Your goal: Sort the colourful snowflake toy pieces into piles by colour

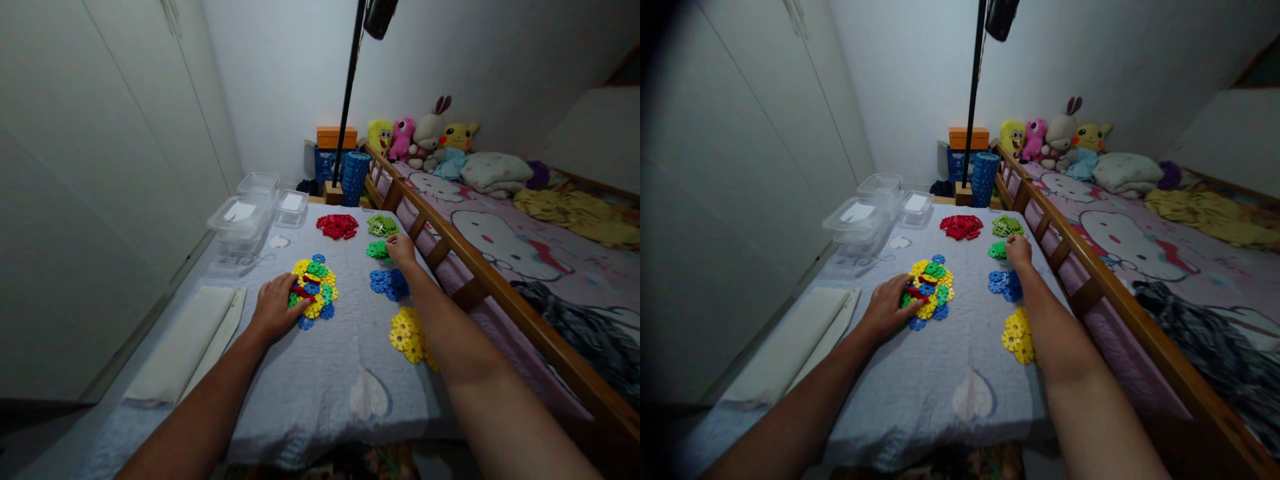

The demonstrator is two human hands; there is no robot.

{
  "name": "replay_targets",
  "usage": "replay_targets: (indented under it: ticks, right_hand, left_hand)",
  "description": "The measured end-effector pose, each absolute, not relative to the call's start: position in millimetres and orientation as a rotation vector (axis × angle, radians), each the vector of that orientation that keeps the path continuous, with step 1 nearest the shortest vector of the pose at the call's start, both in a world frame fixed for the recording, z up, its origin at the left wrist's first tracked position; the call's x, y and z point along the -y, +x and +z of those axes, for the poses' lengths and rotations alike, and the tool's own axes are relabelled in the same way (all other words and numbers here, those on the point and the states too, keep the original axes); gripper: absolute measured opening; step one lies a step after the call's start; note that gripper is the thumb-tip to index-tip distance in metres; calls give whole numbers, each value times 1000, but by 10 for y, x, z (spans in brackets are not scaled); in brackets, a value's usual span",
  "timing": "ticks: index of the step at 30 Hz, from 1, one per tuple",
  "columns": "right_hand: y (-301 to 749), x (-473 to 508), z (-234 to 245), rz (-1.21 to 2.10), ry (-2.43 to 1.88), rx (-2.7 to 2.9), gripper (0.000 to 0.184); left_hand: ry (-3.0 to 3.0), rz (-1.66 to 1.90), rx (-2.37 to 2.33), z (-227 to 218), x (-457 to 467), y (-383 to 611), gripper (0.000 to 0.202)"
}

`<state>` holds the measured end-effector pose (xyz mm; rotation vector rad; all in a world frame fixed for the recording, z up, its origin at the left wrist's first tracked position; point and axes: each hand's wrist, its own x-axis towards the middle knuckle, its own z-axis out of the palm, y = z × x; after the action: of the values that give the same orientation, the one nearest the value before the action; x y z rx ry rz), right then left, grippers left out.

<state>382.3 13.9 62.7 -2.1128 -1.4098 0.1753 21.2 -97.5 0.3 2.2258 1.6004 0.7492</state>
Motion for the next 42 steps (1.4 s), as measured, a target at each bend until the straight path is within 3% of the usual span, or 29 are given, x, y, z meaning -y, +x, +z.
replay_targets:
  ticks: [18,32,39,42]
  right_hand:
    - [3672,-422,453,-25,-2381,1643,30]
    - [3359,-215,438,-107,-2226,2021,35]
    - [2576,2,578,378,-1577,2404,27]
    - [2303,48,522,367,-1580,2411,29]
  left_hand:
    - [2221,778,-1575,60,994,232,55]
    - [2204,832,-1584,-10,949,230,49]
    - [2184,854,-1579,1,944,246,48]
    - [2186,872,-1574,7,942,243,47]
